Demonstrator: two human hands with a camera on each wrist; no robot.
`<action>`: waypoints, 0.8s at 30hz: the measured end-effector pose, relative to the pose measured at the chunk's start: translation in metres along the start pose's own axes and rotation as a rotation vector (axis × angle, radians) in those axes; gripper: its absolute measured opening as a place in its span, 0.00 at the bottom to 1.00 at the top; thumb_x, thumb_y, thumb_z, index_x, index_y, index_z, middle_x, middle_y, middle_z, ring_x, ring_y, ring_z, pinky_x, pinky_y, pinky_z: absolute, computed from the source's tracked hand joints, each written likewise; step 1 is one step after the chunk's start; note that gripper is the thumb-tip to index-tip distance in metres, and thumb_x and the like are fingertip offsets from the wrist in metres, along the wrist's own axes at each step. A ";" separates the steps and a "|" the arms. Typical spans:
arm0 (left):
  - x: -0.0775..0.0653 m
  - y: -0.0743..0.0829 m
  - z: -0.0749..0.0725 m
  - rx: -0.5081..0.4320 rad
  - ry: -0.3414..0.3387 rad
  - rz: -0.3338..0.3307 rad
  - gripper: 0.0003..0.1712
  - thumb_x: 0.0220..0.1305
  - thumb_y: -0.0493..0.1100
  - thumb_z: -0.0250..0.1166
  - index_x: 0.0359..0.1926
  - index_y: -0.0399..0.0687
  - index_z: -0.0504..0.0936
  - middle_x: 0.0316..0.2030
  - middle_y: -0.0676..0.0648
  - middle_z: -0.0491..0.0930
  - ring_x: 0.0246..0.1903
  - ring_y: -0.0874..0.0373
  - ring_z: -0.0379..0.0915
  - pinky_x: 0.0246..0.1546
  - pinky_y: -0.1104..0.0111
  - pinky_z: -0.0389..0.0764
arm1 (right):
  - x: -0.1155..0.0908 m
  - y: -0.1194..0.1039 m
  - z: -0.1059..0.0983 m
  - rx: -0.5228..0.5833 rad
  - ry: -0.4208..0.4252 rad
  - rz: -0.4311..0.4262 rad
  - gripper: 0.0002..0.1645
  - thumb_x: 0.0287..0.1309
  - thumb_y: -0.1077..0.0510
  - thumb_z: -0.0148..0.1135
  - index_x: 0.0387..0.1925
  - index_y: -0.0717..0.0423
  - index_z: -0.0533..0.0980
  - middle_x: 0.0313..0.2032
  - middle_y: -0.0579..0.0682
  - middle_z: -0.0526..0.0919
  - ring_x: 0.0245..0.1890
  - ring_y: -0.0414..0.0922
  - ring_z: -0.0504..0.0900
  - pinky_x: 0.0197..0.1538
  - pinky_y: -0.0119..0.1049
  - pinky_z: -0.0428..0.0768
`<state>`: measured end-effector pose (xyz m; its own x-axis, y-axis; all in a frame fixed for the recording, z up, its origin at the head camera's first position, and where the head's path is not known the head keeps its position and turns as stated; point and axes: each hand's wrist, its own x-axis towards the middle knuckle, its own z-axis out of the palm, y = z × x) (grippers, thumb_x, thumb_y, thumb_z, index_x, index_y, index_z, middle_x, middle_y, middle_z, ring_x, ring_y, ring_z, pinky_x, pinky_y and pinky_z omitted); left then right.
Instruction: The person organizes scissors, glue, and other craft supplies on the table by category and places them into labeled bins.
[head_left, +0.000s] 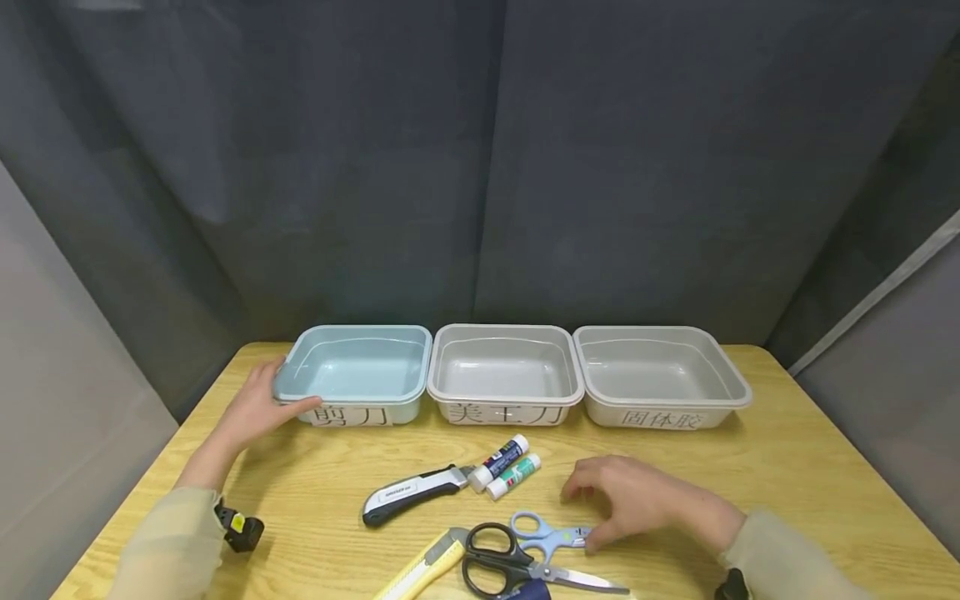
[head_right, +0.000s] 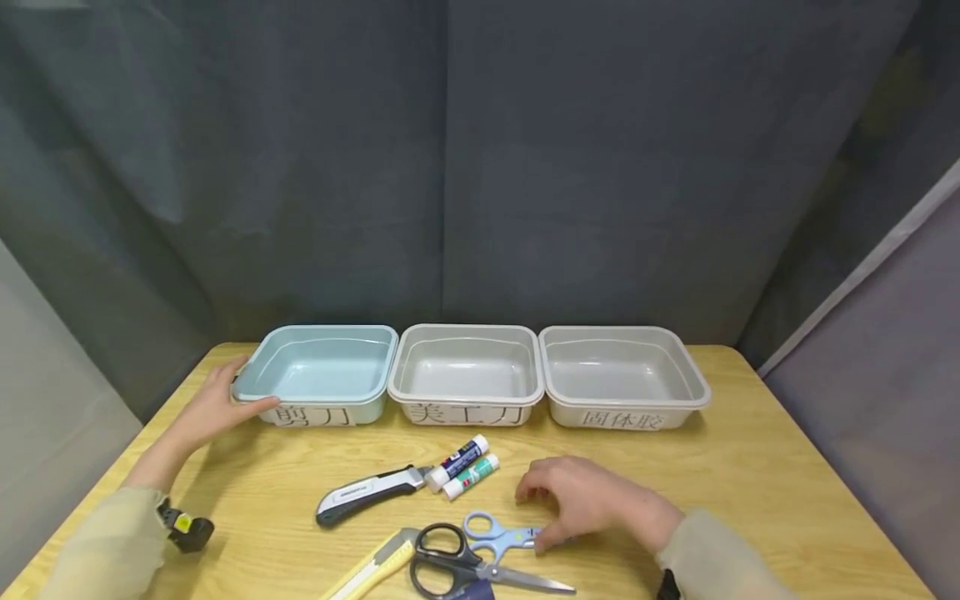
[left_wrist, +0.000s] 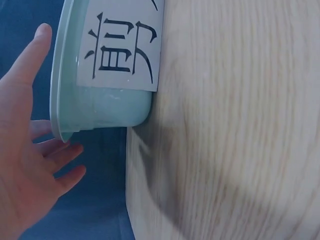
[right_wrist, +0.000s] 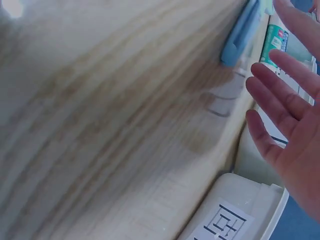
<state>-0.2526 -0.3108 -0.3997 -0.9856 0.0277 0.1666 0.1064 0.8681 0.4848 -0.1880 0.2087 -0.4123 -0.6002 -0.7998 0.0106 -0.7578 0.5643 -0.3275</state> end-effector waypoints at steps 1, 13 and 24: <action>0.000 -0.001 0.000 -0.009 -0.013 -0.010 0.62 0.47 0.69 0.62 0.67 0.31 0.47 0.60 0.29 0.55 0.57 0.36 0.57 0.54 0.41 0.61 | 0.000 0.000 0.001 0.003 -0.008 0.004 0.31 0.34 0.35 0.68 0.42 0.42 0.77 0.36 0.33 0.76 0.33 0.32 0.72 0.37 0.29 0.73; 0.002 -0.010 -0.002 -0.133 -0.089 -0.051 0.61 0.49 0.66 0.63 0.68 0.32 0.43 0.63 0.28 0.53 0.60 0.34 0.55 0.56 0.41 0.59 | 0.004 -0.004 0.004 -0.009 -0.023 0.020 0.16 0.37 0.50 0.71 0.34 0.40 0.79 0.33 0.32 0.72 0.29 0.30 0.69 0.34 0.26 0.70; 0.006 -0.011 0.006 -0.149 -0.114 -0.110 0.63 0.50 0.67 0.61 0.69 0.35 0.37 0.66 0.28 0.47 0.63 0.32 0.49 0.58 0.40 0.56 | 0.003 0.003 0.008 -0.018 0.018 -0.068 0.11 0.40 0.53 0.70 0.32 0.43 0.82 0.33 0.33 0.73 0.32 0.29 0.71 0.38 0.27 0.75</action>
<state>-0.2607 -0.3170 -0.4095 -0.9999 0.0001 0.0117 0.0073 0.7863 0.6177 -0.1897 0.2066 -0.4205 -0.5512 -0.8329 0.0496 -0.8017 0.5122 -0.3081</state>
